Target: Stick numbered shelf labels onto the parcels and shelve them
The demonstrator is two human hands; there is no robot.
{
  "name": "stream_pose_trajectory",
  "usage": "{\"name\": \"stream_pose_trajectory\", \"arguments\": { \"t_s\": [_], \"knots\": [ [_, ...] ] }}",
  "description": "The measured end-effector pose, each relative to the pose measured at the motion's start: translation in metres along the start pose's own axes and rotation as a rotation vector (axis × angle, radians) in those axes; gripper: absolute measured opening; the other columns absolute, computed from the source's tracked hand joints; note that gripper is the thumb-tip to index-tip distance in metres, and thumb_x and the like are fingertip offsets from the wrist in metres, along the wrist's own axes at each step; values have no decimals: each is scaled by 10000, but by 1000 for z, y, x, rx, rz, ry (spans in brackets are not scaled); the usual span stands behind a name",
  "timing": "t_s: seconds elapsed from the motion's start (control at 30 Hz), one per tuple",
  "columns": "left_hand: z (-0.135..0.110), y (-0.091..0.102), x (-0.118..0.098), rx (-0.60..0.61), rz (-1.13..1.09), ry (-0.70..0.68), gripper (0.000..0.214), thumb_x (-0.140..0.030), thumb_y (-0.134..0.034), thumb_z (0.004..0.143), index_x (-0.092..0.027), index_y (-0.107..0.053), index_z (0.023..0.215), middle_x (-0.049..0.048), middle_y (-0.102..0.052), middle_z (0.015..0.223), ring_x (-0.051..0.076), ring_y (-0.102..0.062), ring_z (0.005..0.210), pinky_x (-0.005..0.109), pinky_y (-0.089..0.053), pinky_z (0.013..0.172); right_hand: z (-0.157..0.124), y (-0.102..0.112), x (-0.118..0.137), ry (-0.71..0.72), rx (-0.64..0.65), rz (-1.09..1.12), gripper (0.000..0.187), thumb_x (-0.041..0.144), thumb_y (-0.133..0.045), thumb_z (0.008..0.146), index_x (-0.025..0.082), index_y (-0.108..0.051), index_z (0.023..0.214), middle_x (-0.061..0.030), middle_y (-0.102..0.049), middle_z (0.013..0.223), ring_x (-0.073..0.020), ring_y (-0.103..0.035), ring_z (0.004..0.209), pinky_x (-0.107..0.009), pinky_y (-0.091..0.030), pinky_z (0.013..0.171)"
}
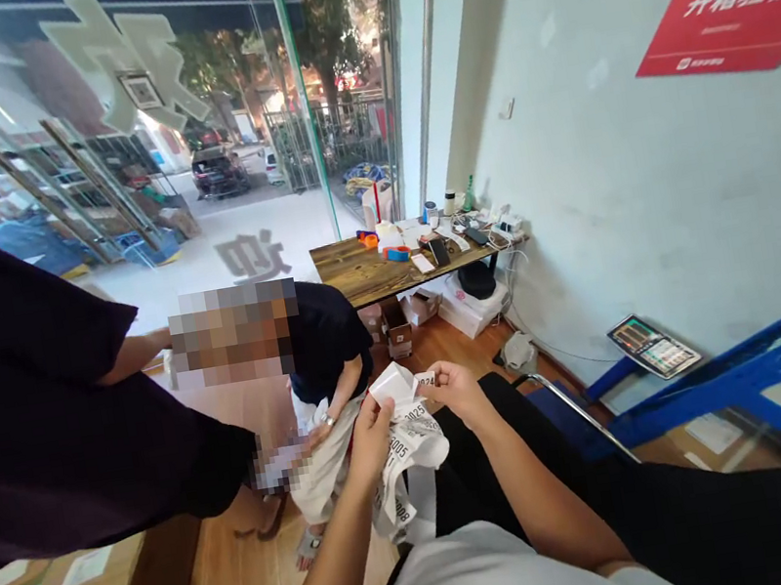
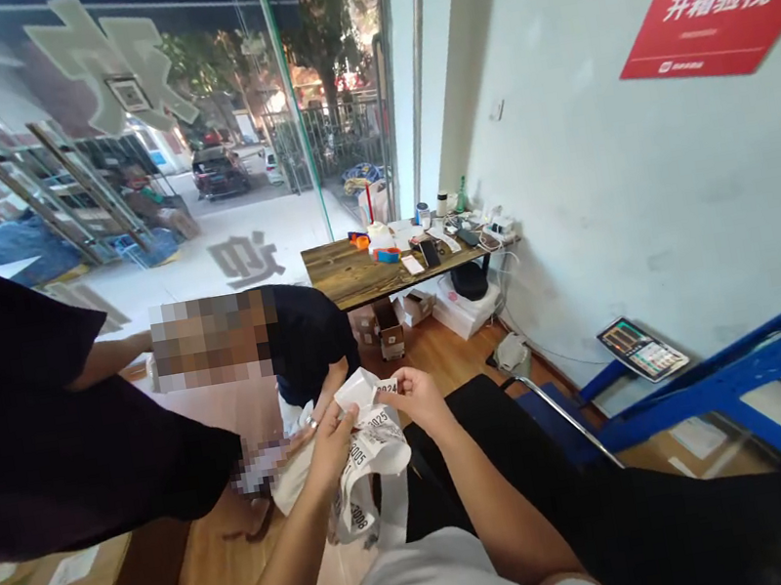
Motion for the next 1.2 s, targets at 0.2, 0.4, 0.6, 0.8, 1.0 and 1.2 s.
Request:
{"name": "stream_pose_trajectory", "arguments": {
  "t_s": [0.2, 0.4, 0.6, 0.8, 1.0, 1.2],
  "knots": [
    [88, -8, -12, 69, -15, 79, 562, -532, -613, 793, -110, -627, 1164, 38, -679, 739, 155, -598, 611, 269, -457, 632, 96, -3, 20, 67, -46, -80, 399, 397, -861, 531, 180, -591, 727, 17, -633, 617, -125, -543, 525, -254, -429, 524],
    [192, -20, -29, -9, 153, -74, 456, -505, -601, 811, -108, -697, 1014, 48, -690, 815, 185, -611, 781, 257, -452, 719, 205, 23, 28, 74, 34, -20, 404, 333, -867, 510, 177, -600, 771, 14, -650, 686, -128, -581, 598, -254, -459, 603],
    [344, -64, -9, 26, -54, 9, 419, -423, -725, 733, -151, -624, 1035, -20, -638, 633, 120, -553, 509, 232, -439, 540, 362, 96, 30, 44, 15, 17, 403, 394, -850, 521, 174, -594, 741, 15, -651, 644, -126, -573, 548, -252, -457, 570],
    [537, -114, 9, -115, -71, -24, 328, -380, -757, 700, -130, -684, 899, 0, -647, 644, 99, -558, 550, 193, -410, 548, 548, 185, 38, 57, 86, -108, 389, 396, -841, 557, 197, -531, 682, 14, -635, 634, -116, -518, 514, -235, -408, 504],
    [683, -154, 21, -332, 57, -20, 384, -433, -731, 699, -144, -704, 950, 50, -708, 811, 173, -620, 733, 253, -461, 698, 687, 251, 35, 106, 160, -339, 369, 410, -798, 626, 198, -497, 649, 57, -510, 562, -91, -418, 501, -207, -301, 469],
    [748, -152, 38, -563, 542, -63, 321, -476, -555, 849, -184, -677, 904, 17, -685, 814, 167, -589, 744, 229, -431, 697, 764, 275, -13, 91, 344, -480, 328, 434, -716, 741, 222, -567, 942, 47, -595, 643, -120, -548, 565, -212, -380, 541]
  ]
}}
Point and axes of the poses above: each hand's wrist, its own z-axis towards the middle knuckle, its own y-axis out of the back of the hand, x = y × z, the point moved 6 cm from there along z, towards the middle knuckle
